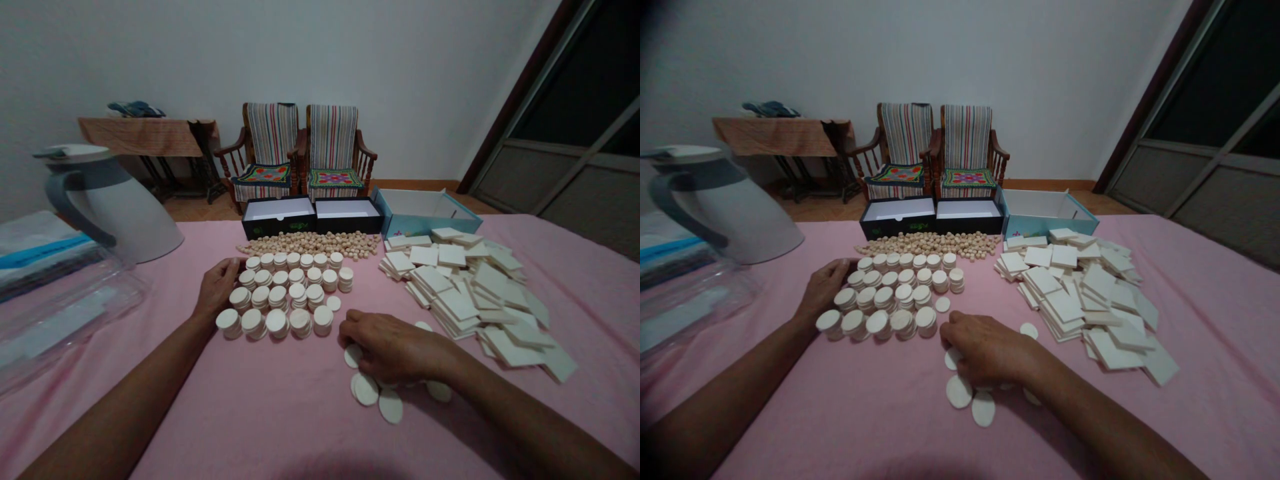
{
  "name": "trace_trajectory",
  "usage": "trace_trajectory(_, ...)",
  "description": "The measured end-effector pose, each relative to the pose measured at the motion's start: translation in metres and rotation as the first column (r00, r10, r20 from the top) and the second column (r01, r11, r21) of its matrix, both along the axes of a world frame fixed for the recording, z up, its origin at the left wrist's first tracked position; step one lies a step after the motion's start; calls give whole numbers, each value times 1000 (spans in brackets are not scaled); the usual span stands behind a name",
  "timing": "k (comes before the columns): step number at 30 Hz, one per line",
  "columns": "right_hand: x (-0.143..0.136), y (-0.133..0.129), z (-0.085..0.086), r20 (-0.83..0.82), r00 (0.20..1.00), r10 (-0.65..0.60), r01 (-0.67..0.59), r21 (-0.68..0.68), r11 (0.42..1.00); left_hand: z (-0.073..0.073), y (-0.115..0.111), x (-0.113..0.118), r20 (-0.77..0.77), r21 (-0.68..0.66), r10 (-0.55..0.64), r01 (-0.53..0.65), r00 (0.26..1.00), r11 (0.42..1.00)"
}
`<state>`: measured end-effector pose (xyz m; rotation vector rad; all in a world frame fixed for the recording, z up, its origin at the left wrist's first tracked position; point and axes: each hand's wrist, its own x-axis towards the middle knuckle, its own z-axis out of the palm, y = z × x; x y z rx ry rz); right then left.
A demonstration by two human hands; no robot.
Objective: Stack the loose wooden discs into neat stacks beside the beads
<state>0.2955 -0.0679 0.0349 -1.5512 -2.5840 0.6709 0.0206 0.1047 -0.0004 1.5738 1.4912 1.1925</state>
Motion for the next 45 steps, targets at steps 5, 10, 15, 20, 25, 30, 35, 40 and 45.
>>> trace_trajectory(5, -1, 5, 6, 41, 992, -122, 117, 106, 988, 0, 0, -1, 1, 1, -12, 12, 1000, 1000)
trace_trajectory(10, -2, 1, 6, 22, 989, -146, 147, -3, 989, 1, 1, 0, -9, -4, -4, 4, 1000, 1000)
trace_trajectory(15, -6, 2, -3, 26, 986, -162, 161, 42, 986, 0, 2, 0, -5, 2, -6, 6, 1000, 1000)
trace_trajectory(20, -10, 17, -7, -46, 951, -306, 308, 225, 924, 0, 2, -1, -6, 8, -1, 1, 1000, 1000)
trace_trajectory(25, -20, 27, -21, -171, 926, -337, 377, 332, 865, -1, 2, -1, -18, 15, 0, 0, 1000, 1000)
trace_trajectory(30, -25, 28, -30, -186, 919, -348, 393, 343, 853, -2, 2, -2, -34, 23, -21, 22, 999, 1000)
trace_trajectory(35, -26, 29, -29, -135, 918, -373, 396, 325, 859, 0, 0, -1, -35, 18, -6, 6, 999, 1000)
trace_trajectory(40, -29, 30, -28, -91, 916, -390, 398, 301, 867, -4, 3, -2, -15, 34, -29, 29, 999, 999)
trace_trajectory(45, -29, 31, -30, -104, 916, -387, 399, 319, 860, -6, 5, -4, -21, 24, -40, 41, 999, 999)
